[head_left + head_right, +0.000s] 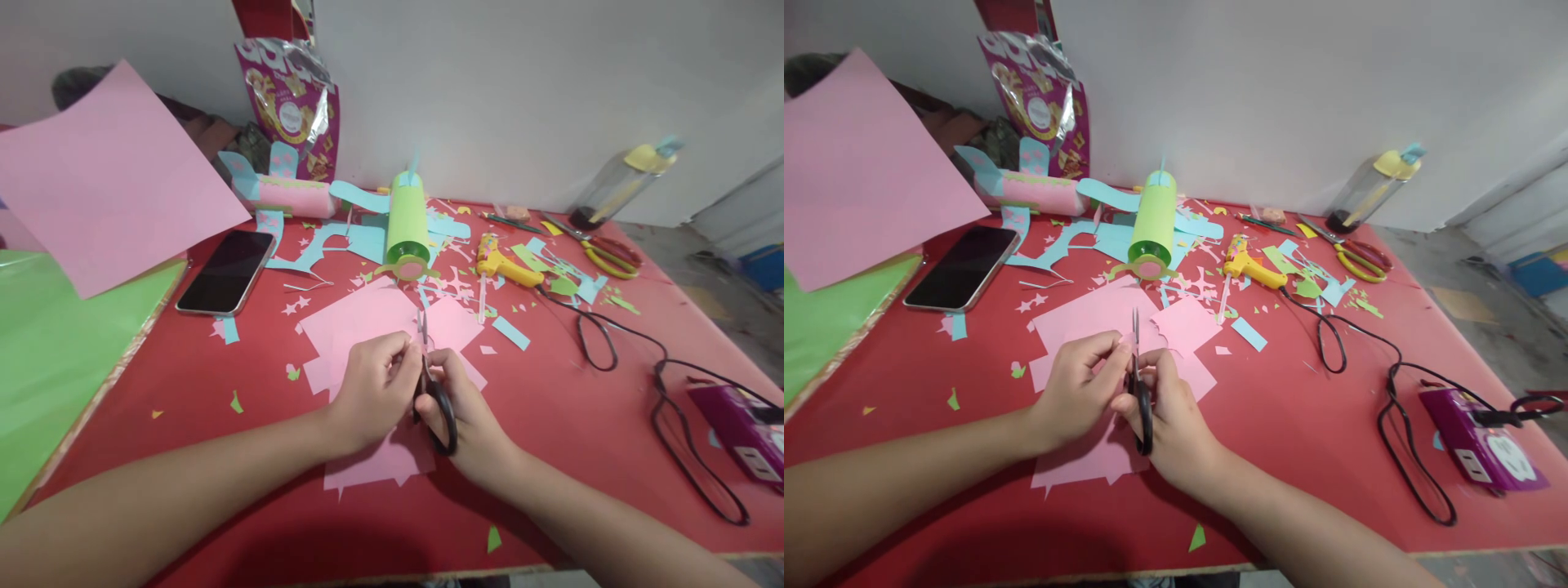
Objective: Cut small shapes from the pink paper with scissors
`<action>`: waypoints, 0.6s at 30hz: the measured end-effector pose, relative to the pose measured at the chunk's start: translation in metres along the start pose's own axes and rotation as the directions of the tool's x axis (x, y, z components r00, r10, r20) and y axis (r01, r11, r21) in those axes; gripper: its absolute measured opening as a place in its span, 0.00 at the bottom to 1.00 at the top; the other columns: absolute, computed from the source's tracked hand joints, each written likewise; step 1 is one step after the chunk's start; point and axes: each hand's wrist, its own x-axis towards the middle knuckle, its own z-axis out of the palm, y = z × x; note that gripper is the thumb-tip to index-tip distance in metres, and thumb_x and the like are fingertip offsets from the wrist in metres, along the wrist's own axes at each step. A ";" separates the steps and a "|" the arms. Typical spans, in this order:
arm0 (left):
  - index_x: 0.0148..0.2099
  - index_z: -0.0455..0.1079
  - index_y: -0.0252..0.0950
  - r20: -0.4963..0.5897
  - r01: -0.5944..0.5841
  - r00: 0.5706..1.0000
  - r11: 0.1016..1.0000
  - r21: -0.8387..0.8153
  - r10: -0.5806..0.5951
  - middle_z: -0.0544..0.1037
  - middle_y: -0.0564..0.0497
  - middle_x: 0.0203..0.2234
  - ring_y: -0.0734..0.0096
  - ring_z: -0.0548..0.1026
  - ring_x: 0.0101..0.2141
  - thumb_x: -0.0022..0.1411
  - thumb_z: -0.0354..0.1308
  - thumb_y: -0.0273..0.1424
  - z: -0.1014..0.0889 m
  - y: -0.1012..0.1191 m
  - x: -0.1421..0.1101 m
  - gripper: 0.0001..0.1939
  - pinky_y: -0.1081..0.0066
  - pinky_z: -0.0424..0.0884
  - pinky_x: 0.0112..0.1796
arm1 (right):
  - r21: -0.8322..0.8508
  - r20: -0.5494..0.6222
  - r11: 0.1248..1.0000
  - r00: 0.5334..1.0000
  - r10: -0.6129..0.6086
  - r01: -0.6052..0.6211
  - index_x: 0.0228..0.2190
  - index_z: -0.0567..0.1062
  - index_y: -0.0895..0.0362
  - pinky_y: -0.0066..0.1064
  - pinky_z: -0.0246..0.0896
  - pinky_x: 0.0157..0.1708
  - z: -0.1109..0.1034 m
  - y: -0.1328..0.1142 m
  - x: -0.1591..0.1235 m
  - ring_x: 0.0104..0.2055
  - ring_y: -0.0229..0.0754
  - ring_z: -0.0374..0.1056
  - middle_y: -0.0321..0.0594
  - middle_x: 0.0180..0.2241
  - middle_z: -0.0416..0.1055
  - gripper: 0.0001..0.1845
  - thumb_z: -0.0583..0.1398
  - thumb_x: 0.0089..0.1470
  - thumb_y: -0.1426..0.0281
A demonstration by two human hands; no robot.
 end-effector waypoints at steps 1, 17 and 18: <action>0.18 0.51 0.34 0.002 0.002 1.000 1.000 -0.006 -0.002 0.55 0.58 0.12 0.81 0.55 0.17 0.56 0.43 0.29 0.000 0.000 0.001 0.15 0.78 0.54 0.19 | 0.032 0.006 0.999 1.000 0.021 -0.022 0.30 0.54 0.54 0.24 0.49 0.15 0.000 0.000 0.000 0.17 0.30 0.53 0.30 0.20 0.57 0.20 0.53 0.45 0.52; 0.17 0.52 0.34 0.323 0.075 0.946 0.981 -0.178 -0.013 0.52 0.60 0.13 0.83 0.54 0.16 0.52 0.43 0.25 -0.004 -0.011 0.013 0.12 0.79 0.53 0.19 | 0.407 -0.256 0.912 0.965 0.055 0.056 0.30 0.57 0.51 0.24 0.57 0.29 -0.017 0.003 0.019 0.27 0.31 0.59 0.29 0.27 0.60 0.18 0.61 0.40 0.73; 0.17 0.52 0.34 0.348 0.062 0.938 0.984 -0.169 0.000 0.52 0.59 0.13 0.82 0.54 0.17 0.51 0.43 0.26 -0.004 -0.012 0.014 0.12 0.79 0.53 0.20 | 0.405 -0.257 0.912 0.965 0.055 0.057 0.30 0.57 0.51 0.24 0.57 0.28 -0.017 0.003 0.019 0.27 0.31 0.58 0.28 0.27 0.60 0.18 0.61 0.40 0.74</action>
